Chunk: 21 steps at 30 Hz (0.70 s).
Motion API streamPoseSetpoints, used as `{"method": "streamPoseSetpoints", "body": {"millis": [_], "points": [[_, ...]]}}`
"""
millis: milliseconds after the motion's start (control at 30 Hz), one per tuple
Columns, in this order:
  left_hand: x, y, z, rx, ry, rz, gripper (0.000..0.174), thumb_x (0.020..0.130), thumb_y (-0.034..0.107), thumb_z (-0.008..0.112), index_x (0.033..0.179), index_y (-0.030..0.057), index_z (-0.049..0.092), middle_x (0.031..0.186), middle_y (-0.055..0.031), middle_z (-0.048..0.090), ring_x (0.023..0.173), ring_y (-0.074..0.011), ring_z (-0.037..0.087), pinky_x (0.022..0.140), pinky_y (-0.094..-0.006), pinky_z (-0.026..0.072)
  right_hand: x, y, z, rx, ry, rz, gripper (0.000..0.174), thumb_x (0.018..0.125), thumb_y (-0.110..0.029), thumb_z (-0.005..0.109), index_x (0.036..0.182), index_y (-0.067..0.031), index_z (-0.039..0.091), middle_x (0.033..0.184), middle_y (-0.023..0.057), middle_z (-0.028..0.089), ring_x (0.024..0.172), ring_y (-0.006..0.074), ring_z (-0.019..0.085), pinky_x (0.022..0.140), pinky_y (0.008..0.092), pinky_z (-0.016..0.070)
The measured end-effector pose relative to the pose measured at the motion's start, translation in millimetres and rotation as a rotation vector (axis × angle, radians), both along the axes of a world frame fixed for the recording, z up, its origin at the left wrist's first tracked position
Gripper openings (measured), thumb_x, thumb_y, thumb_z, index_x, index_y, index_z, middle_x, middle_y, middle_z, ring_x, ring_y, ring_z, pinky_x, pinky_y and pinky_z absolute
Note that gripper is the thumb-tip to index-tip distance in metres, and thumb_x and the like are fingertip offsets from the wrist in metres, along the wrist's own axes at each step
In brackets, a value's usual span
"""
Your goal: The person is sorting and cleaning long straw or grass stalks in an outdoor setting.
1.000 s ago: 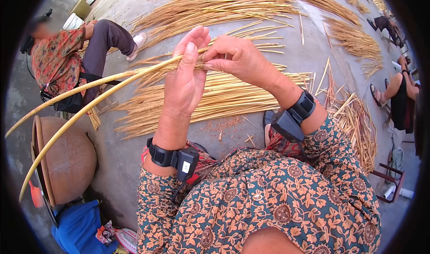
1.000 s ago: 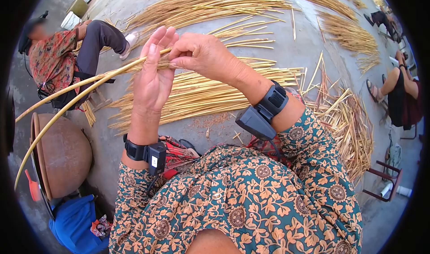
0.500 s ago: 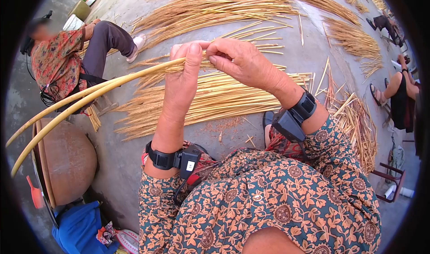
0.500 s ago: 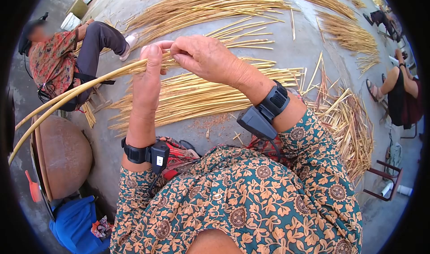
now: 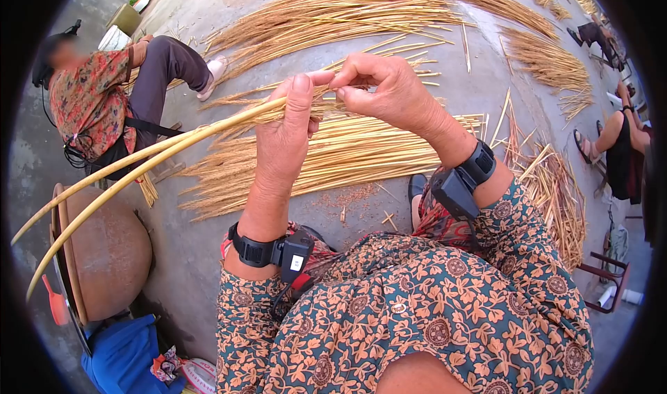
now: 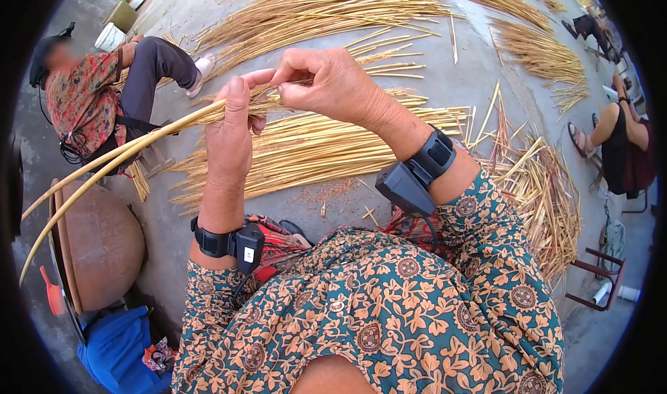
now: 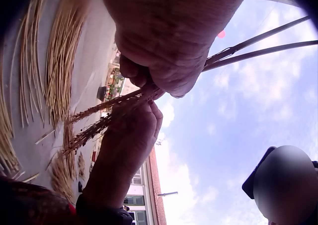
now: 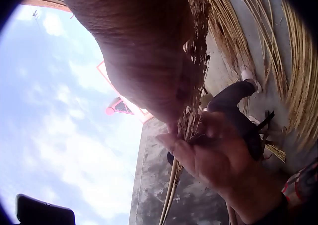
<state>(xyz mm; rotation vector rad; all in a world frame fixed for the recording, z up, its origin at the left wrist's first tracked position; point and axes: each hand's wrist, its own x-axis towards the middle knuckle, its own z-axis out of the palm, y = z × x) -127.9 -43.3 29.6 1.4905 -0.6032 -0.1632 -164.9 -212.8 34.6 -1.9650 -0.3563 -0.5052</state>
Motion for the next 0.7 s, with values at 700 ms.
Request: {"method": "streamPoseSetpoints", "body": {"millis": [700], "points": [[3.6, 0.1, 4.3, -0.011, 0.030, -0.009, 0.041, 0.096, 0.040, 0.046, 0.106, 0.0063, 0.066, 0.073, 0.0037, 0.055, 0.058, -0.0019, 0.043, 0.051, -0.0164, 0.0355, 1.0, 0.1, 6.2, -0.214, -0.114, 0.025, 0.016, 0.076, -0.015, 0.071, 0.085, -0.0032, 0.065, 0.078, 0.0071, 0.065, 0.071, 0.0148, 0.063, 0.064, 0.0262, 0.0498]]}}
